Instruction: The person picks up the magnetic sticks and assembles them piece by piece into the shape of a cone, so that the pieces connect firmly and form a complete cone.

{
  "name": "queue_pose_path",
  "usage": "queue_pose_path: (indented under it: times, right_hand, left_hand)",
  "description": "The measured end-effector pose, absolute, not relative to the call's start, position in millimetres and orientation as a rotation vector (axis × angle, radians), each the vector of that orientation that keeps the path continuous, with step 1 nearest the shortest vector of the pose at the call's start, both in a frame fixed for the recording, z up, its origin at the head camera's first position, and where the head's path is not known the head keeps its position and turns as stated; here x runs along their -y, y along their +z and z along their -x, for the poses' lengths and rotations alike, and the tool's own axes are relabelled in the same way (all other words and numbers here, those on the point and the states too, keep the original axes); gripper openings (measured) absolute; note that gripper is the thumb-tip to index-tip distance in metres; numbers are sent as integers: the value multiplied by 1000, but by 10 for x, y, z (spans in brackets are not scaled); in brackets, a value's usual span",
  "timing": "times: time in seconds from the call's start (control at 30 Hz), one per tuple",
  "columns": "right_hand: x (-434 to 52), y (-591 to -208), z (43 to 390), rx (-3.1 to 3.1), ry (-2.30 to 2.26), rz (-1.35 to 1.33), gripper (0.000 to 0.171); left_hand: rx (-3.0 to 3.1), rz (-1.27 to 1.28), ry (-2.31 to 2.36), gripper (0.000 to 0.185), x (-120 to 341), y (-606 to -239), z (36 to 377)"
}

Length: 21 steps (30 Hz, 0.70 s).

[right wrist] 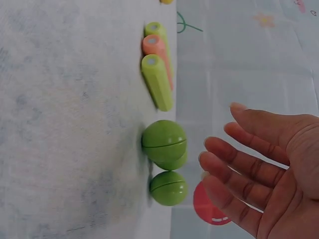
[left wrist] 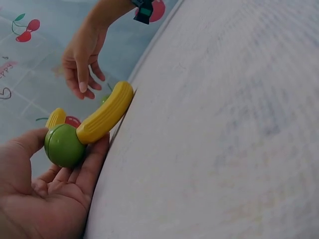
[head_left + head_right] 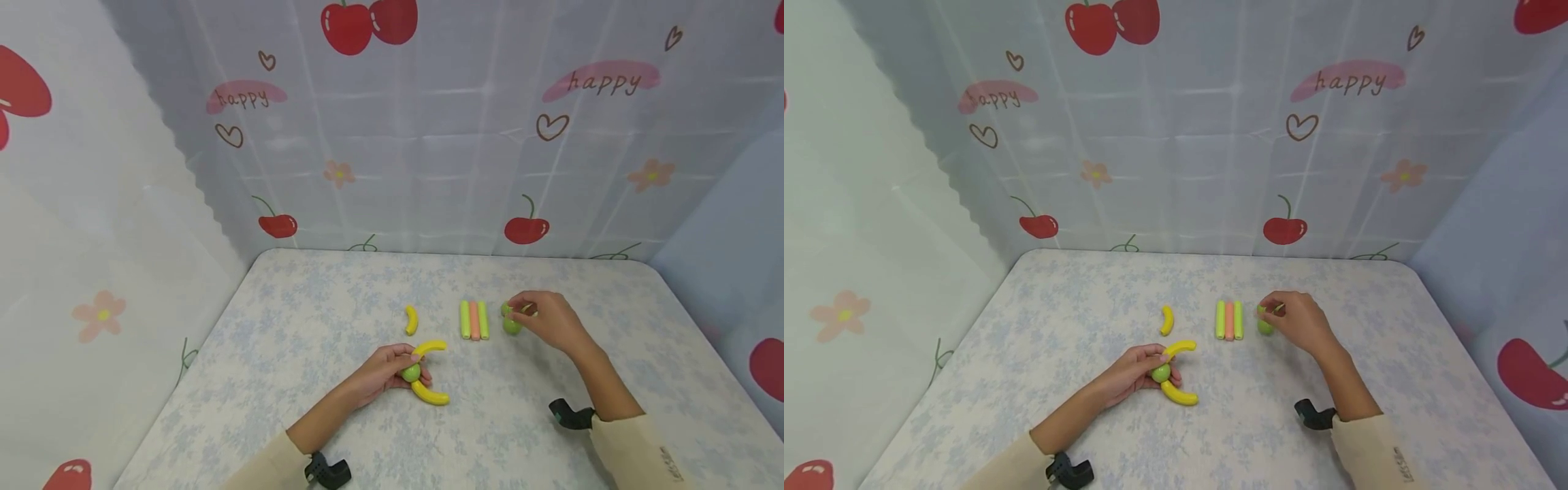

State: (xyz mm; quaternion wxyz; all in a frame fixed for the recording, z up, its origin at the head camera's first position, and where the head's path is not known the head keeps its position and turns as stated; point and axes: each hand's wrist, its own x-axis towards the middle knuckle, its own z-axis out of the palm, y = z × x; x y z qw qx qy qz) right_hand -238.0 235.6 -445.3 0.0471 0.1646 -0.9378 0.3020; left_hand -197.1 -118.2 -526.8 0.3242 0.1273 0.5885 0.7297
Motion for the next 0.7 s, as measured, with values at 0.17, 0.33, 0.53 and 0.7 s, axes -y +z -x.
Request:
queue_pose_path:
  times: [0.17,0.33,0.53,0.7]
  right_hand:
    - [-2422,-4520,2358,2878,889,-479,21]
    - [-2445,-4601,2365,2912,916,-407,20]
    - [-2466,-4705,2367,2936,947,-391,21]
    - [-2474,-4748,2379,2914,937,-393,21]
  left_hand:
    - [-1699,-389,1894,39,1144,-5273,1946]
    - [-1959,-455,1817,34,1138,-5255,1914]
    - [-2120,-434,1752,27,1141,-5234,1897]
    - [-2154,-432,1740,28,1132,-5225,1899]
